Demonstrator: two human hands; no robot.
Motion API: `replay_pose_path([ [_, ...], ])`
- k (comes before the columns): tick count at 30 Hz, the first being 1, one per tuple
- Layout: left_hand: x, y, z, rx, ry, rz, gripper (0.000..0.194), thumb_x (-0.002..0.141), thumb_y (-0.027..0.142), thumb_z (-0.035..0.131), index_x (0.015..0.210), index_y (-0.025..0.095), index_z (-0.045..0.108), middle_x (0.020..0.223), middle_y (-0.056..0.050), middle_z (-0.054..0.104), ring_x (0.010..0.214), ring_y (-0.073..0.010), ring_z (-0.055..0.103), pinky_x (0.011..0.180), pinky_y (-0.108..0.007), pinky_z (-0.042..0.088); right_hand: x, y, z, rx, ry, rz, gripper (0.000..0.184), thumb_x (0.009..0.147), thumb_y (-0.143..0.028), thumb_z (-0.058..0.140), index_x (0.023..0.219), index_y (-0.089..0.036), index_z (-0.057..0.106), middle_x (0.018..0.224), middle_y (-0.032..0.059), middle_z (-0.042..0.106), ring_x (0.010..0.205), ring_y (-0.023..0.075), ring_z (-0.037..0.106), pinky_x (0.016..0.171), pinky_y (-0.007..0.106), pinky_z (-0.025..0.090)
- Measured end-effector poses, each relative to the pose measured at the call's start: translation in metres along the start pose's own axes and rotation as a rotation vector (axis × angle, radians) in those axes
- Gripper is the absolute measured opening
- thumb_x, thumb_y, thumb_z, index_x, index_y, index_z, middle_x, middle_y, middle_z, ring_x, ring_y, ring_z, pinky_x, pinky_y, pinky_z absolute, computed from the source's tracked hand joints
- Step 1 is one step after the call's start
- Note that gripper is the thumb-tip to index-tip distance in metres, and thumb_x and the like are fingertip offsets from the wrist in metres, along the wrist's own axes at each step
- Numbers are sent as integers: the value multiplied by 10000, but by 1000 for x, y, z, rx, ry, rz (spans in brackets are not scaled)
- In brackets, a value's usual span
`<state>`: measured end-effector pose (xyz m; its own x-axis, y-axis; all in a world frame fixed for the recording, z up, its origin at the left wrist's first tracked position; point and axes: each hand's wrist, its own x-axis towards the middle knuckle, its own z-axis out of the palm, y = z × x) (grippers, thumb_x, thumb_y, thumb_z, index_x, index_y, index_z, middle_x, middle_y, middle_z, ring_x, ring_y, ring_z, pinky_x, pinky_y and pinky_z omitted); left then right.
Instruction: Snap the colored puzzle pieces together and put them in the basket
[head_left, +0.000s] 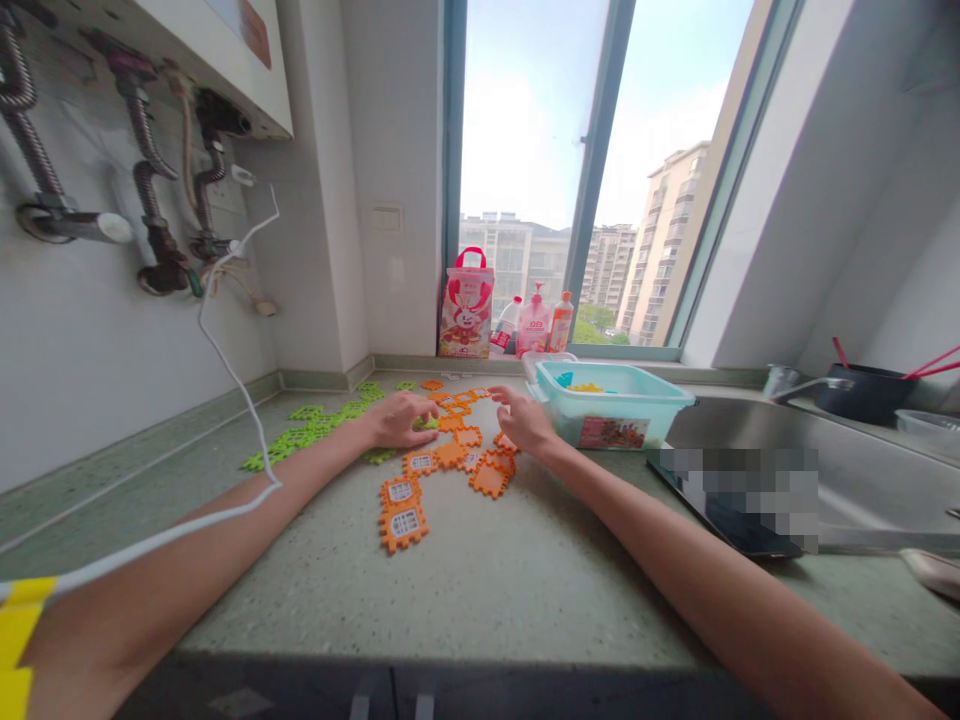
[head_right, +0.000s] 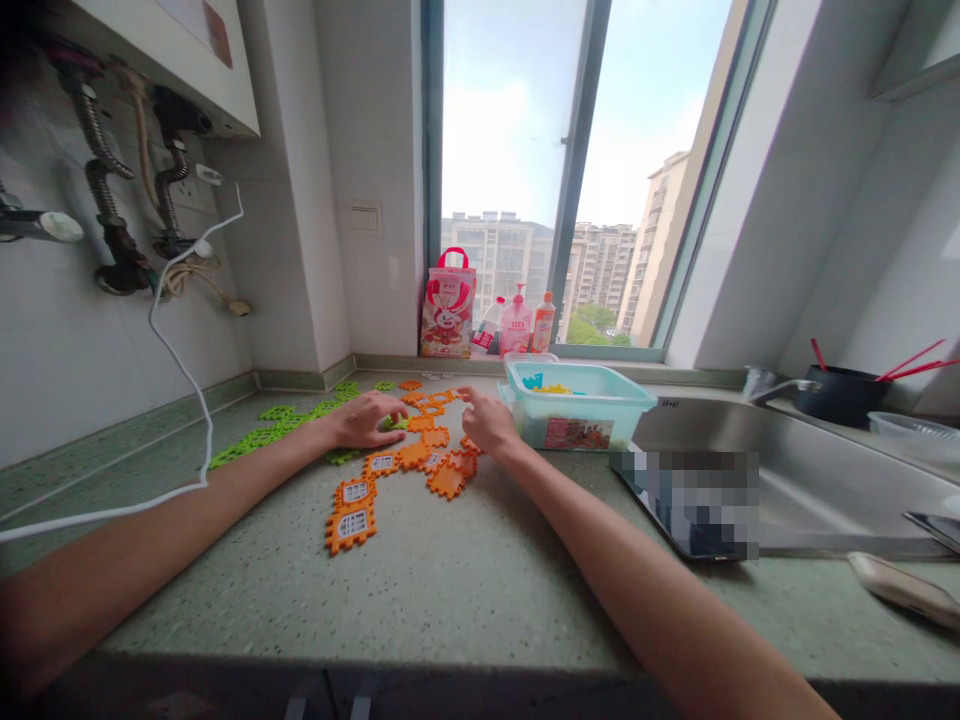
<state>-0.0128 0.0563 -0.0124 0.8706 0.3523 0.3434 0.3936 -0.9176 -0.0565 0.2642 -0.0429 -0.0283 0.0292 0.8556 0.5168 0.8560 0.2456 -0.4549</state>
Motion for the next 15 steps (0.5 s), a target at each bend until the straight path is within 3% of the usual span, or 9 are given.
replay_pose_path([
  [4, -2, -7, 5, -11, -13, -55, 330, 957, 496, 574, 1085, 249, 751, 1026, -54, 725, 915, -220, 688, 864, -316, 515, -3, 2, 1, -59, -87, -121, 409, 891, -124, 538, 1235, -246, 722, 1324, 40, 718, 1237, 225, 652, 1110, 361, 458],
  [8, 1, -8, 13, -72, -7, -80, 339, 958, 335, 528, 1195, 280, 765, 1255, -44, 695, 1111, -213, 673, 1001, -300, 493, -5, -4, -2, -139, -109, -63, 476, 883, -79, 495, 1284, -225, 708, 1345, 73, 705, 1242, 241, 650, 1086, 363, 476],
  [11, 2, -9, 16, -74, -45, -98, 459, 878, 192, 528, 1268, 299, 744, 1348, -13, 676, 1183, -201, 658, 1058, -292, 475, -7, -8, -12, -286, -126, -60, 472, 865, -92, 541, 1298, -197, 696, 1314, 144, 703, 1153, 270, 688, 1023, 371, 507],
  [15, 2, -9, 13, -17, -108, -112, 585, 837, 147, 521, 1365, 343, 679, 1440, 40, 638, 1275, -208, 625, 1090, -304, 467, -13, -10, -17, -469, -168, 20, 281, 927, -266, 583, 1092, -135, 770, 1110, 268, 735, 994, 354, 729, 899, 462, 545],
])
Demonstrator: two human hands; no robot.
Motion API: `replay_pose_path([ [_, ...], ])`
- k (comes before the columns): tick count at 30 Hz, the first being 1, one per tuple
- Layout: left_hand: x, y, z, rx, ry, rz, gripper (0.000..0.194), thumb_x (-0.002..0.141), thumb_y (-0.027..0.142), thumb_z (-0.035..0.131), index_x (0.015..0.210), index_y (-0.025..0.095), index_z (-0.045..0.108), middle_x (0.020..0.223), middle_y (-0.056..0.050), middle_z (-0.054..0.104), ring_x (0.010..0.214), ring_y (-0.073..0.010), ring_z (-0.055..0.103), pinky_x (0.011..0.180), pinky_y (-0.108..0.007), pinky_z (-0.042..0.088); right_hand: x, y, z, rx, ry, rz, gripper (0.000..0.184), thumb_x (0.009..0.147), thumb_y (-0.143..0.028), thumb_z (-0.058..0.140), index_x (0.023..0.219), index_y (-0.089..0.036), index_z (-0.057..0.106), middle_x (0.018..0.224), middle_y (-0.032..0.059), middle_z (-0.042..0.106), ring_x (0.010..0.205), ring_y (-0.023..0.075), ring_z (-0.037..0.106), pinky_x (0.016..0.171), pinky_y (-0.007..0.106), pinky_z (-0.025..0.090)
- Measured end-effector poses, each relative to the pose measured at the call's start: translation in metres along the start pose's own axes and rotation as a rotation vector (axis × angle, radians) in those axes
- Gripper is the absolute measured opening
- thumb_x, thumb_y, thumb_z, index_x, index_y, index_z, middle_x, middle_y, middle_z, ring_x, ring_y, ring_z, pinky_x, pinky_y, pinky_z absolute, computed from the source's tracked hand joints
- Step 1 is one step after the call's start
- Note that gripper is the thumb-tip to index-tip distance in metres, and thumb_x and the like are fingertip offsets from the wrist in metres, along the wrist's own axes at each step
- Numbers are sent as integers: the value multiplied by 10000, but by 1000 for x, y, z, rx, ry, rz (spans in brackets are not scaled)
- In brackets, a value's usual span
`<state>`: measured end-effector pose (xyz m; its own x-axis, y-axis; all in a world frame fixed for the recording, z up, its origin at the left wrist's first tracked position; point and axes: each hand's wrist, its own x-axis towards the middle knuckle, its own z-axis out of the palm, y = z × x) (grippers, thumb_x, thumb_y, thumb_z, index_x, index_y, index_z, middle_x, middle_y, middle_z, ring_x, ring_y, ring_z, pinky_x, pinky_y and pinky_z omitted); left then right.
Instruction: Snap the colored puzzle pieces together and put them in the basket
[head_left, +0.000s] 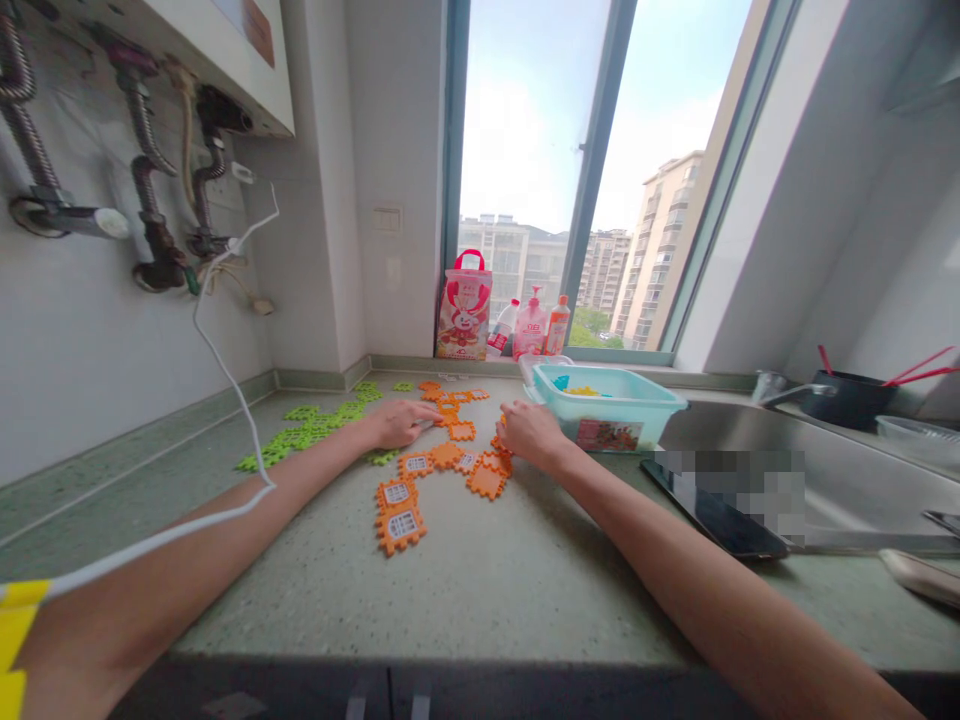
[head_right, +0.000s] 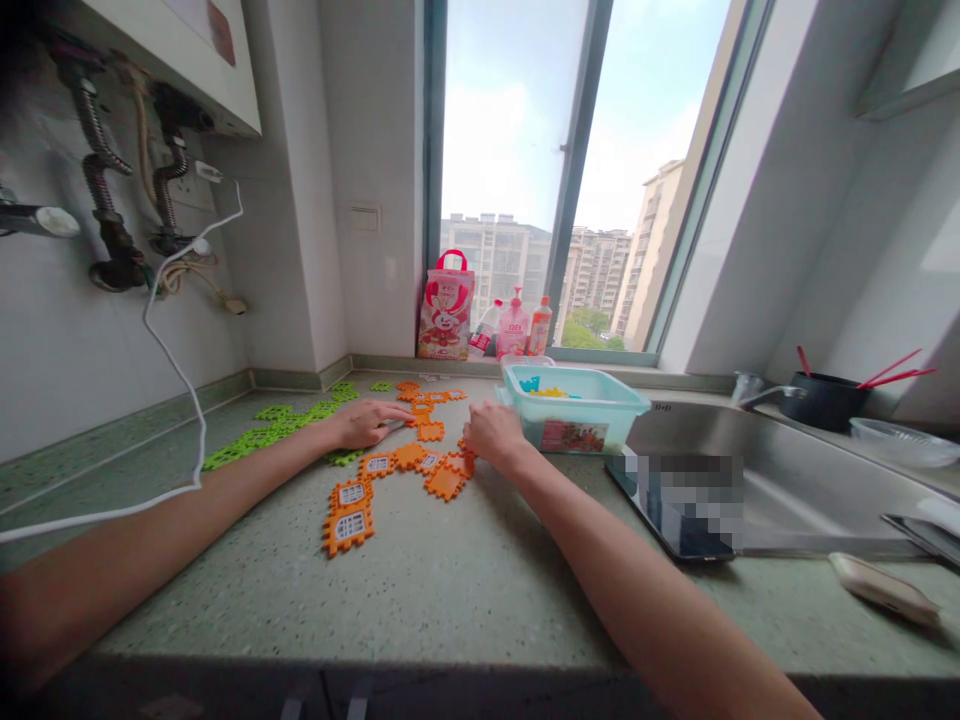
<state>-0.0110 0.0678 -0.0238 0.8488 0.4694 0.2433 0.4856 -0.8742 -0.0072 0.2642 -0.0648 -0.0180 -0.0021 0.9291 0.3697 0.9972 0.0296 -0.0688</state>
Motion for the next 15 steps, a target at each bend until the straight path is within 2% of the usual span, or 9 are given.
replay_pose_path([
  [2, -1, 1, -2, 30, -21, -34, 614, 838, 153, 520, 1404, 355, 645, 1434, 40, 642, 1275, -228, 632, 1066, -323, 490, 0, -1, 4, -16, -44, 36, 329, 966, -333, 543, 1039, -120, 783, 1025, 287, 747, 986, 393, 732, 877, 505, 544],
  [3, -2, 2, -2, 47, -24, -50, 623, 838, 160, 523, 1419, 354, 633, 1422, 30, 650, 1256, -243, 647, 1042, -334, 506, 1, -2, 6, 14, -60, 25, 346, 980, -335, 519, 1076, -126, 778, 1034, 276, 755, 1009, 393, 731, 889, 508, 542],
  [5, -3, 4, -3, 73, -22, -71, 633, 833, 172, 535, 1437, 342, 620, 1385, 4, 677, 1193, -266, 686, 994, -344, 534, 6, -3, 11, 160, -64, -35, 370, 994, -268, 473, 1248, -166, 722, 1155, 215, 757, 1099, 336, 720, 949, 458, 535],
  [7, -3, 5, -5, 69, -15, -70, 626, 830, 179, 545, 1431, 334, 626, 1361, -5, 693, 1163, -264, 701, 982, -333, 538, 12, -2, 14, 346, -34, -83, 472, 968, -151, 446, 1405, -211, 615, 1300, 141, 722, 1189, 249, 691, 1001, 365, 518],
  [9, -4, 7, -6, 41, -15, -52, 584, 842, 193, 547, 1398, 339, 651, 1374, 7, 685, 1196, -249, 686, 1007, -316, 523, 17, 0, 14, 447, 3, -79, 592, 910, -58, 445, 1471, -218, 547, 1364, 112, 692, 1224, 203, 671, 1014, 308, 506],
  [12, -5, 8, -9, 12, -21, -19, 494, 890, 243, 534, 1351, 337, 684, 1401, 17, 666, 1256, -240, 652, 1047, -315, 496, 18, 7, 16, 371, 3, -26, 628, 873, -51, 499, 1486, -183, 534, 1356, 141, 691, 1217, 229, 674, 1017, 321, 504],
  [15, -5, 8, -10, 7, -14, 1, 434, 947, 319, 508, 1340, 340, 692, 1384, 13, 679, 1244, -243, 659, 1039, -322, 500, 15, 13, 22, 254, -55, -5, 457, 930, -229, 591, 1380, -167, 641, 1293, 166, 721, 1189, 289, 689, 1008, 374, 518],
])
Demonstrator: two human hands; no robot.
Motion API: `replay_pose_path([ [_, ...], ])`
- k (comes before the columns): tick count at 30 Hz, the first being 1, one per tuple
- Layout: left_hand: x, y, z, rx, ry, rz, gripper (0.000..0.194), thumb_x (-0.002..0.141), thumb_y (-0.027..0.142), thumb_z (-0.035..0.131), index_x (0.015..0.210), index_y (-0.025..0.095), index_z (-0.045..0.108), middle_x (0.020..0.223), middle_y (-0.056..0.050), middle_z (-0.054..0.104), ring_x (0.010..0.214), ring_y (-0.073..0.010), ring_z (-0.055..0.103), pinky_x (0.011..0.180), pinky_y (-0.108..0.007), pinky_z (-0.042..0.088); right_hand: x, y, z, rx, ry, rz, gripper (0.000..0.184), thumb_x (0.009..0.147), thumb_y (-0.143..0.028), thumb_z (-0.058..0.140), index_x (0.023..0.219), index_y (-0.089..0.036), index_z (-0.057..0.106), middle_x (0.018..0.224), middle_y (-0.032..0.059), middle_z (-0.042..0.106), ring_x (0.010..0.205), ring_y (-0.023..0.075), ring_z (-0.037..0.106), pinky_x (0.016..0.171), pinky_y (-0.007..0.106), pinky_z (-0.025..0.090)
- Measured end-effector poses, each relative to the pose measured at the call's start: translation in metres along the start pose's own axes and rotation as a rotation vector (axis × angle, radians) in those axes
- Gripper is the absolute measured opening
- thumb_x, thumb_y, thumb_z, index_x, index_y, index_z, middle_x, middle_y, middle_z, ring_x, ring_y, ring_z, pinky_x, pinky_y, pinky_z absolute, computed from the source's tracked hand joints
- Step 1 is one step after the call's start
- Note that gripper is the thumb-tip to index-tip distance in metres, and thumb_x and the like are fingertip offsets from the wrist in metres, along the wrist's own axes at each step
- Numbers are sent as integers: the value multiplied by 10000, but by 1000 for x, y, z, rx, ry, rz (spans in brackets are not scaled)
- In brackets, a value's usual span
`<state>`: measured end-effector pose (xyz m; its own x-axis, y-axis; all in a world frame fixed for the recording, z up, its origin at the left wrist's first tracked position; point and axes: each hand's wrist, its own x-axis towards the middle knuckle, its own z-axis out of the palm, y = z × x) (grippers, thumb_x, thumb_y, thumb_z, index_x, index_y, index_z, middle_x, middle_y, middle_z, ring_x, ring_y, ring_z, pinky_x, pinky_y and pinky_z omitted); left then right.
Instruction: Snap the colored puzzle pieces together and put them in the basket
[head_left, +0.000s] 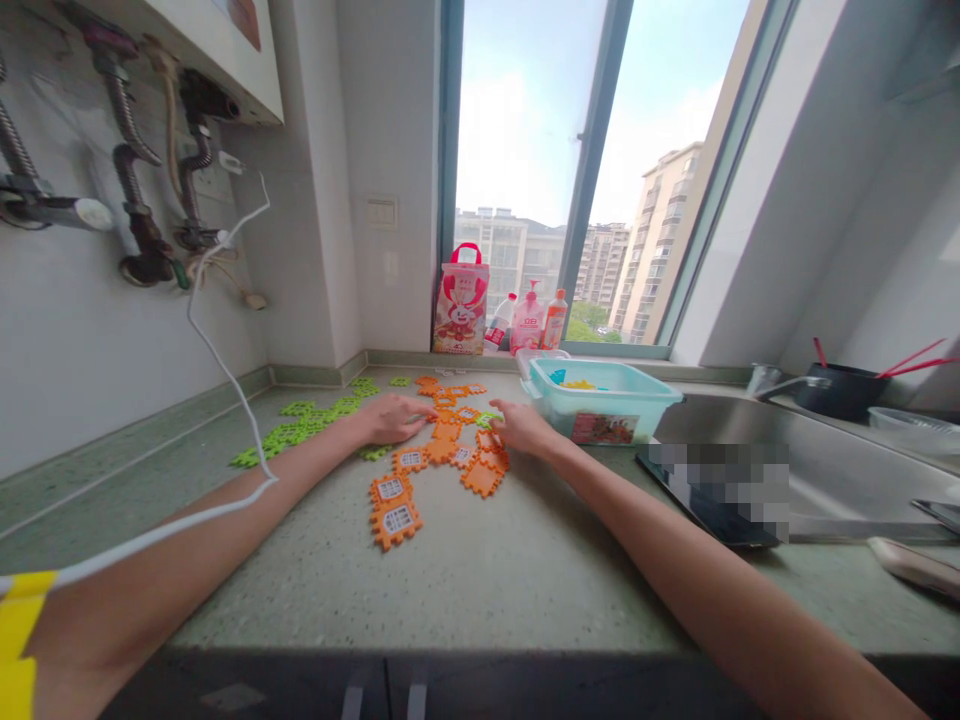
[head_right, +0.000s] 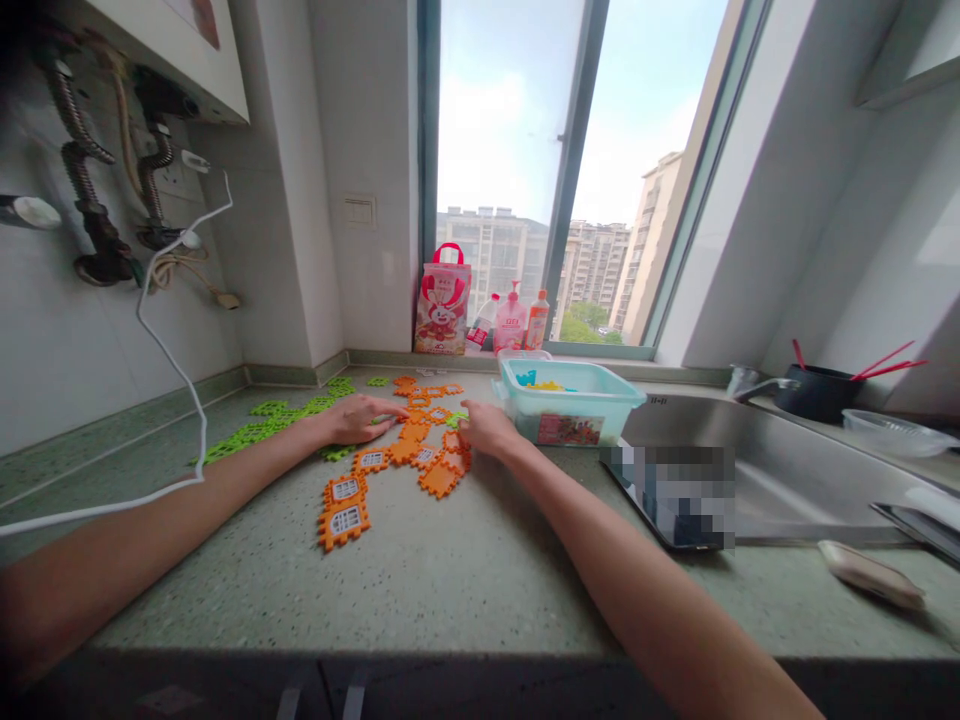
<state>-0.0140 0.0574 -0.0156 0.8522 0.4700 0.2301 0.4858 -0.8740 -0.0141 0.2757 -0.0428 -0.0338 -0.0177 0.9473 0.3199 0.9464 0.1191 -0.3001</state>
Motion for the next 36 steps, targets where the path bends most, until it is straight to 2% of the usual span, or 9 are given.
replay_pose_path([
  [3, 1, -2, 3, 1, 18, 12, 420, 955, 354, 517, 1334, 335, 696, 1361, 5, 695, 1219, -239, 672, 1027, -309, 504, 1, 7, 6, 42, 1, -7, 389, 918, -366, 676, 1258, -183, 718, 1196, 146, 764, 1110, 298, 723, 963, 392, 546],
  [8, 0, -2, 5, 36, 35, -17, 429, 946, 363, 533, 1346, 315, 680, 1345, -12, 705, 1180, -242, 684, 1024, -319, 512, 12, 15, 10, 324, 74, 86, 435, 814, -221, 779, 1240, -171, 709, 1055, 102, 793, 898, 212, 758, 825, 322, 589],
  [12, -1, 7, 0, 54, 197, -48, 447, 948, 453, 576, 1367, 313, 639, 1460, -18, 619, 1196, -258, 666, 1030, -358, 509, 19, 10, 12, 615, 168, 173, 291, 829, -217, 734, 1111, -151, 748, 951, 90, 775, 752, 169, 728, 649, 272, 592],
  [15, 4, 21, -5, -95, 346, -60, 538, 965, 567, 568, 1430, 296, 570, 1450, -47, 618, 1104, -242, 690, 974, -360, 522, 18, -7, 15, 825, 230, 81, 263, 821, -315, 737, 1026, -152, 757, 874, 73, 749, 719, 163, 702, 611, 270, 588],
  [18, 14, 34, -5, -314, 385, -23, 596, 935, 617, 615, 1393, 235, 599, 1239, -76, 725, 962, -221, 698, 877, -330, 527, 13, -27, 17, 933, 235, -96, 332, 810, -419, 744, 1036, -176, 752, 877, 56, 739, 739, 167, 701, 641, 286, 595],
  [20, 19, 40, -4, -380, 378, 7, 481, 938, 606, 620, 1182, 202, 714, 1023, -60, 759, 852, -201, 677, 787, -302, 505, 9, -37, 18, 960, 214, -166, 357, 818, -457, 731, 1056, -191, 748, 903, 53, 740, 770, 171, 710, 663, 291, 599],
  [23, 23, 41, -2, -412, 355, 20, 439, 960, 591, 593, 918, 180, 740, 784, -21, 705, 684, -153, 593, 660, -269, 438, 6, -42, 19, 963, 195, -179, 335, 826, -435, 719, 1056, -193, 748, 920, 55, 743, 790, 173, 713, 684, 295, 604],
  [31, 25, 27, 6, -402, 293, -5, 570, 960, 685, 509, 749, 172, 635, 656, 10, 610, 601, -132, 514, 582, -250, 356, 11, -37, 27, 721, 279, -100, 231, 868, -205, 593, 1013, -196, 773, 939, 50, 766, 811, 173, 691, 807, 339, 590],
  [36, 31, 34, 12, -363, 281, -27, 648, 938, 756, 449, 690, 174, 591, 611, 9, 561, 574, -135, 472, 563, -259, 310, 14, -40, 39, 679, 319, -29, 236, 860, -164, 556, 984, -217, 750, 890, 34, 738, 775, 170, 684, 756, 315, 597],
])
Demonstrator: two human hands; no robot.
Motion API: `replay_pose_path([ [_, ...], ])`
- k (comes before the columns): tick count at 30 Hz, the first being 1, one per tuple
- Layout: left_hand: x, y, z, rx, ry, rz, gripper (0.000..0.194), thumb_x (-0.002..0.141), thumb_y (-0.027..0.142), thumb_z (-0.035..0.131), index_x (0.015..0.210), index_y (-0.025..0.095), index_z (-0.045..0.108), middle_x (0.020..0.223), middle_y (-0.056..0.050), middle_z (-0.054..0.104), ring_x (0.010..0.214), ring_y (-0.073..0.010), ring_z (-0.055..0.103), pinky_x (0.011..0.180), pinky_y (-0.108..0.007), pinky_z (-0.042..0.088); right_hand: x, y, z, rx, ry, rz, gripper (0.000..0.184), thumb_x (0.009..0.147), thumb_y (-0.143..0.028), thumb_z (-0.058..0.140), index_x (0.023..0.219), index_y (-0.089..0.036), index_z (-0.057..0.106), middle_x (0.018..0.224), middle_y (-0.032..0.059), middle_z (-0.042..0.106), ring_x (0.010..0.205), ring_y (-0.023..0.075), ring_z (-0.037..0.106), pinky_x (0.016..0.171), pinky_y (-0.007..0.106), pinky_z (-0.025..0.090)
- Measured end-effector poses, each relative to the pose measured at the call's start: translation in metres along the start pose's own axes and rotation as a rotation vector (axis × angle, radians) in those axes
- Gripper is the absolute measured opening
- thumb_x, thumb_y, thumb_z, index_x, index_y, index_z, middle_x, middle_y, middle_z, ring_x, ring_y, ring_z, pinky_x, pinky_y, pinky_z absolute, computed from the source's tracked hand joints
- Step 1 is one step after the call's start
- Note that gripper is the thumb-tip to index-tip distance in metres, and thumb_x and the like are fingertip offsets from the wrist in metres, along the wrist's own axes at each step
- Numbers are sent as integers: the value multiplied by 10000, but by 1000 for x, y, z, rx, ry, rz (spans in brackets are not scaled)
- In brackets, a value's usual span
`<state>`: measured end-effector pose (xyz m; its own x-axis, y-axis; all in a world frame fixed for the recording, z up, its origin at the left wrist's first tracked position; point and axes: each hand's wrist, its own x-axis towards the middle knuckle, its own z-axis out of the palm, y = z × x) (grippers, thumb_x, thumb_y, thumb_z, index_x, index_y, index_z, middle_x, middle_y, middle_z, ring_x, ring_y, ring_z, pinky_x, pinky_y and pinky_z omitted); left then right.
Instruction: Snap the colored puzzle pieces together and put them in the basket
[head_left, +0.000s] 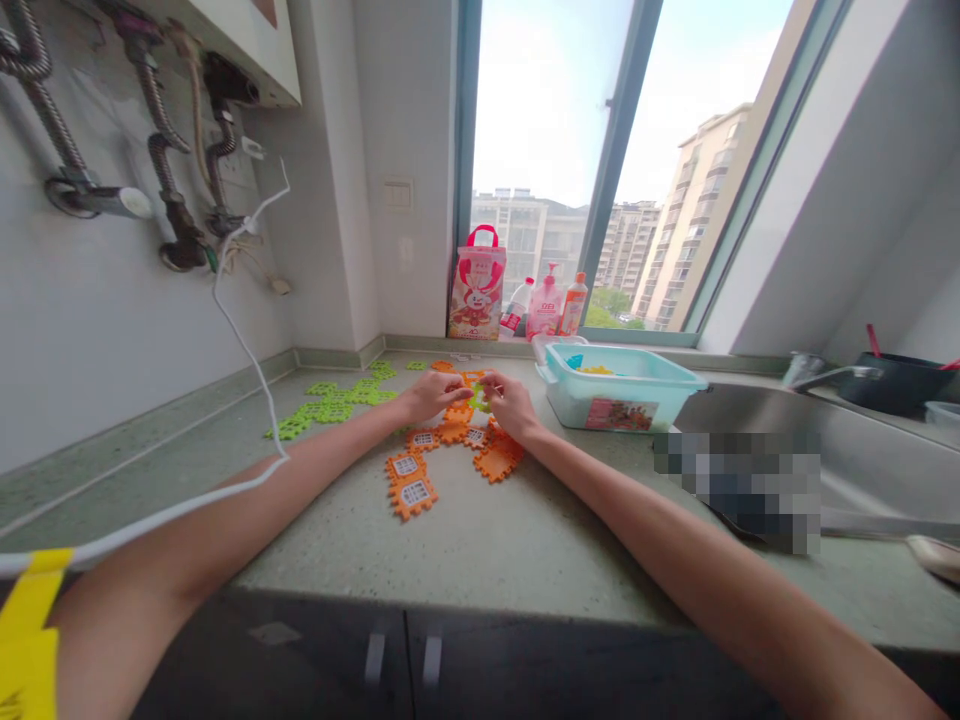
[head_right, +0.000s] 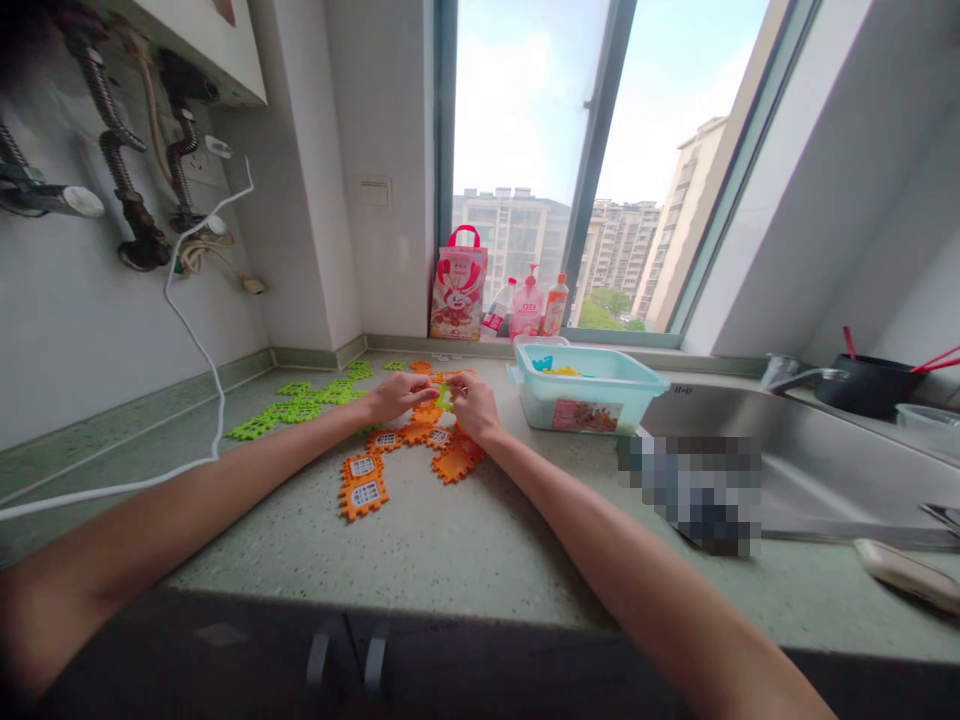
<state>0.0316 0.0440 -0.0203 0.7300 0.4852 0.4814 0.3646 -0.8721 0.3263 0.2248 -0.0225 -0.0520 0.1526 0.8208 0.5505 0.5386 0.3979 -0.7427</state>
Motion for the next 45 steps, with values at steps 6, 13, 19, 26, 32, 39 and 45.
replay_pose_path([
  [6, -3, -11, -6, 36, -53, -75, 632, 947, 737, 428, 747, 181, 655, 710, -41, 677, 667, -184, 593, 632, -281, 402, 11, 10, -14, 106, 173, 74, 232, 868, -225, 502, 972, -193, 708, 982, 69, 715, 742, 167, 677, 665, 306, 591],
  [13, -10, -3, -18, 165, 91, 77, 505, 920, 657, 586, 1139, 220, 715, 1164, -81, 747, 1131, -271, 643, 1029, -410, 435, 12, 2, -30, 250, 88, -44, 246, 793, -348, 690, 962, -186, 765, 896, 58, 769, 809, 197, 700, 775, 340, 568],
  [19, 0, 1, -22, -57, 236, -52, 368, 930, 497, 576, 1065, 198, 742, 947, -56, 769, 866, -222, 689, 789, -332, 509, 1, -10, -17, 270, -120, -174, 331, 885, -429, 694, 1123, -203, 737, 1090, 88, 780, 988, 216, 734, 891, 362, 566],
  [26, -29, -73, -77, 317, -4, -240, 384, 865, 426, 490, 949, 223, 805, 1082, -76, 756, 1022, -269, 654, 955, -402, 486, -6, -4, -31, -193, -250, -220, 265, 1015, -418, 578, 1156, -272, 749, 1201, 50, 761, 1086, 206, 705, 982, 365, 522],
  [32, -28, -55, -50, 437, -163, -198, 642, 967, 658, 357, 1329, 233, 673, 1409, -96, 643, 1309, -292, 556, 1130, -421, 387, -1, 14, -35, -437, -335, -189, 315, 1045, -422, 527, 1143, -236, 761, 1225, 82, 743, 1155, 212, 678, 1025, 331, 489],
  [39, -21, -30, -12, 331, -328, -237, 1055, 906, 867, 189, 1669, 139, 163, 1713, -132, 170, 1585, -315, 157, 1268, -452, 178, 1, 29, -40, -572, -396, -176, 384, 1032, -453, 547, 1283, -202, 693, 1359, 134, 670, 1315, 234, 593, 1118, 350, 433],
  [45, -34, -73, -38, 323, -348, -331, 1069, 895, 872, 222, 1673, 142, 151, 1701, -153, 193, 1560, -335, 245, 1254, -451, 214, 5, 35, -42, -552, -390, -172, 395, 1004, -445, 602, 1297, -191, 680, 1360, 148, 665, 1311, 242, 597, 1121, 365, 436],
])
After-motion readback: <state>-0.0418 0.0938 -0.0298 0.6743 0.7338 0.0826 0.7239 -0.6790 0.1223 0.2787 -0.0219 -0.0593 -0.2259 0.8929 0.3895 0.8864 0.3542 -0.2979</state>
